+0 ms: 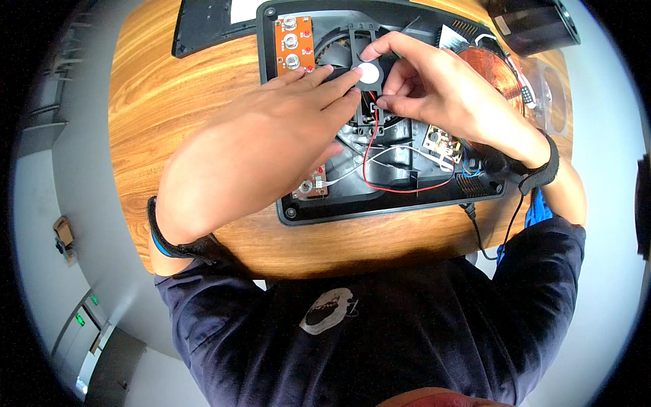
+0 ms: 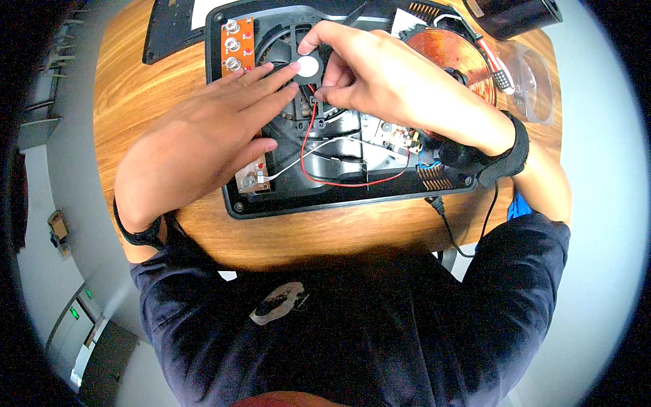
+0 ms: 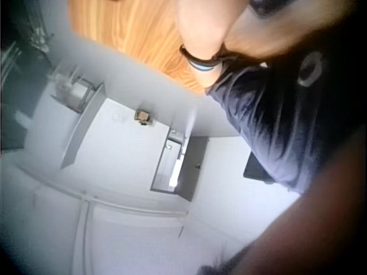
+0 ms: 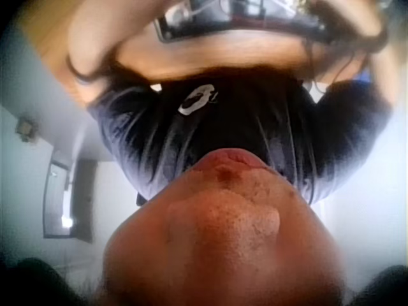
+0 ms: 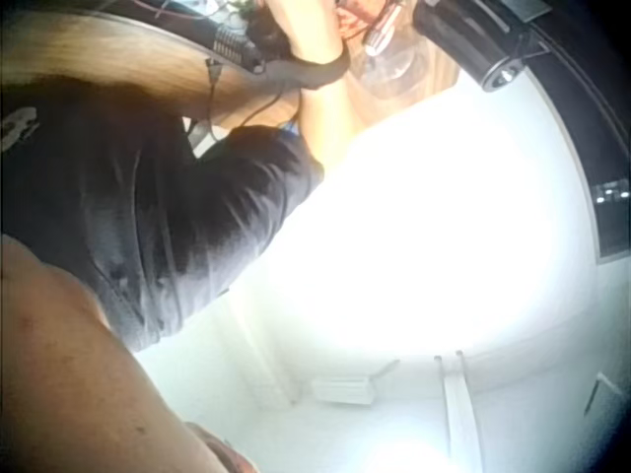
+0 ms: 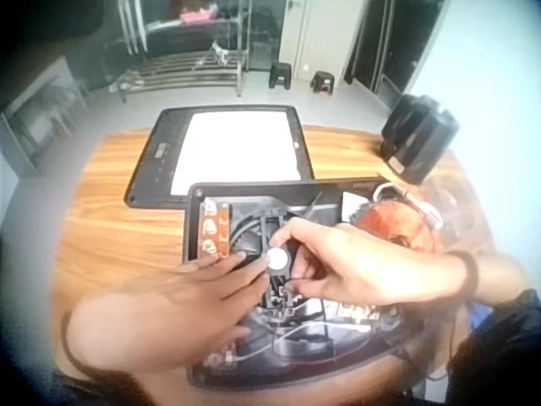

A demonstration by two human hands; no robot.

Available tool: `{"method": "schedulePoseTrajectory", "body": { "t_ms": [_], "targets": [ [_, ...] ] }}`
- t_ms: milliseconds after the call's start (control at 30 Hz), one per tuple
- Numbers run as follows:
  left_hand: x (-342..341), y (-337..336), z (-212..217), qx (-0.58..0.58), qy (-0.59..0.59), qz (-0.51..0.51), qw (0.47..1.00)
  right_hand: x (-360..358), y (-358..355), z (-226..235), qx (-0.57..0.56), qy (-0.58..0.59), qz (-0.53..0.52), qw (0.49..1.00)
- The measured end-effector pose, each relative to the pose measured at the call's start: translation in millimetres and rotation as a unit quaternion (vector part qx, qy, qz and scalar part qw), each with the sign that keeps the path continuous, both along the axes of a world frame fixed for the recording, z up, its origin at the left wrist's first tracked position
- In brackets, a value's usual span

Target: The person assembles an induction cooktop by installing the copper induction coil, connecting wires, and securing components with a screwdriver. They then place the glass top onto the unit and flip it over to show the finished assembly.

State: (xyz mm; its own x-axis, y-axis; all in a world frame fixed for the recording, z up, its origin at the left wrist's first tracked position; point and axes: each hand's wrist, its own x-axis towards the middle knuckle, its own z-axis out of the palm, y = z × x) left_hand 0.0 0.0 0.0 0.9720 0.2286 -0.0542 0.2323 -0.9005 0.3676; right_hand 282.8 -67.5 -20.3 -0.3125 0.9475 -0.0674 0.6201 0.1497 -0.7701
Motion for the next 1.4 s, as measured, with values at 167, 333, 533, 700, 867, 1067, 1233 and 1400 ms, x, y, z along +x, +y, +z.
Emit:
{"method": "schedulePoseTrajectory", "body": {
  "t_ms": [167, 333, 533, 700, 867, 1067, 1233, 1400],
  "targets": [
    [-0.3, -0.3, -3.6, 0.003, -0.005, -0.005, 1.0, 1.7, -3.1, 0.4, -0.007, 0.005, -0.005, 1.0],
    [-0.6, -2.1, -5.4, 0.023, -0.013, -0.006, 1.0, 0.1, -5.3, 6.3, -0.069, -0.011, -0.012, 0.997],
    [3.0, -3.7, -8.0, 0.058, -0.018, -0.009, 0.998, 2.0, -5.5, 1.7, -0.049, -0.008, 0.001, 0.999],
    [6.5, -6.0, -4.8, 0.048, -0.016, 0.005, 0.999, 2.9, -1.0, -4.2, 0.023, 0.018, 0.032, 0.999],
    [7.2, -3.2, -3.9, 0.025, -0.021, 0.01, 0.999, 2.0, -2.1, 1.5, 0.033, -0.014, 0.039, 0.999],
    [10.4, -2.0, -0.8, 0.052, -0.008, 0.001, 0.999, 9.1, -10.1, 19.0, 0.117, -0.148, 0.102, 0.977],
    [13.3, -1.4, 4.6, 0.022, 0.004, 0.012, 1.0, 45.0, -19.4, 54.2, 0.13, -0.253, 0.097, 0.954],
    [18.2, -5.7, 11.0, 0.005, 0.017, 0.027, 0.999, 114.1, -41.6, 68.7, 0.172, -0.267, -0.056, 0.947]
  ]
}}
